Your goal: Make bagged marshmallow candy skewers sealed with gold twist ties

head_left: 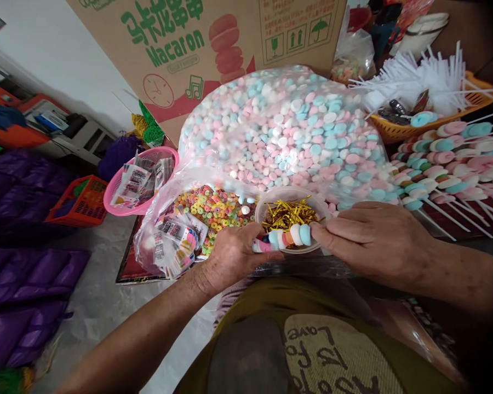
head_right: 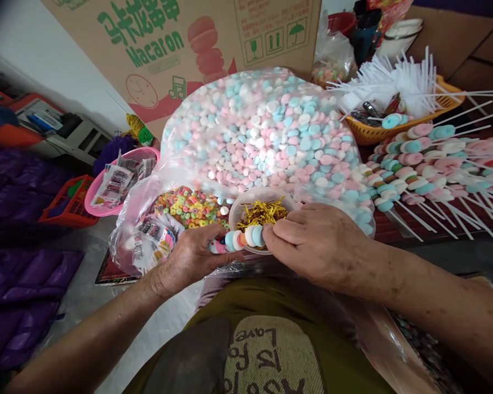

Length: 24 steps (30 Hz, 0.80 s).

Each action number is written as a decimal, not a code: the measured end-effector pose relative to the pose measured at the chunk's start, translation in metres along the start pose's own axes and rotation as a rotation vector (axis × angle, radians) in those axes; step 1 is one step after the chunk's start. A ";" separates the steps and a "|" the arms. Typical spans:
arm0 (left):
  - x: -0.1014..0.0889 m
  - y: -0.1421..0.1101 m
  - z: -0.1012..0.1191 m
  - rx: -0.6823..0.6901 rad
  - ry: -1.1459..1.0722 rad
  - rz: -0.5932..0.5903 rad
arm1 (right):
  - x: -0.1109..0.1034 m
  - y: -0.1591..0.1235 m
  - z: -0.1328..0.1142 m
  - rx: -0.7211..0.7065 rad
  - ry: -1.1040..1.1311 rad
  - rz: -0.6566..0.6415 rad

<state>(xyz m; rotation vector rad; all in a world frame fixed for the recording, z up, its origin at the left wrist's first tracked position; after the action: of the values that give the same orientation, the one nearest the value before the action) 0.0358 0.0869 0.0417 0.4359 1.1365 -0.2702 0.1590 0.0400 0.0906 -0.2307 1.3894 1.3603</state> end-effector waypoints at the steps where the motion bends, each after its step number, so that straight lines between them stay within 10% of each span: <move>1: 0.006 0.002 -0.003 -0.051 -0.049 -0.068 | -0.001 0.002 -0.006 -0.056 0.013 -0.005; 7: 0.020 0.003 -0.008 -0.123 -0.366 -0.306 | 0.007 -0.001 -0.012 -0.127 0.133 -0.100; 17: -0.040 -0.021 0.023 0.464 0.171 0.435 | 0.015 -0.009 0.010 0.112 0.276 -0.123; 24: -0.044 -0.019 0.030 0.511 0.139 0.455 | 0.006 0.000 0.013 0.137 0.242 -0.054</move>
<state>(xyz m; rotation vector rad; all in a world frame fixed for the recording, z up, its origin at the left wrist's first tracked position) 0.0339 0.0556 0.0890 1.1620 1.0639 -0.1275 0.1636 0.0534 0.0894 -0.3478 1.6595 1.2163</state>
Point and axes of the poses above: each hand's wrist, its own y-axis towards the middle knuckle, its own x-axis out of the palm, z = x × y, the point moved 10 cm from there along y, towards the middle knuckle, and after that the axes turned 8 degrees about z, right-handed, at the moved point
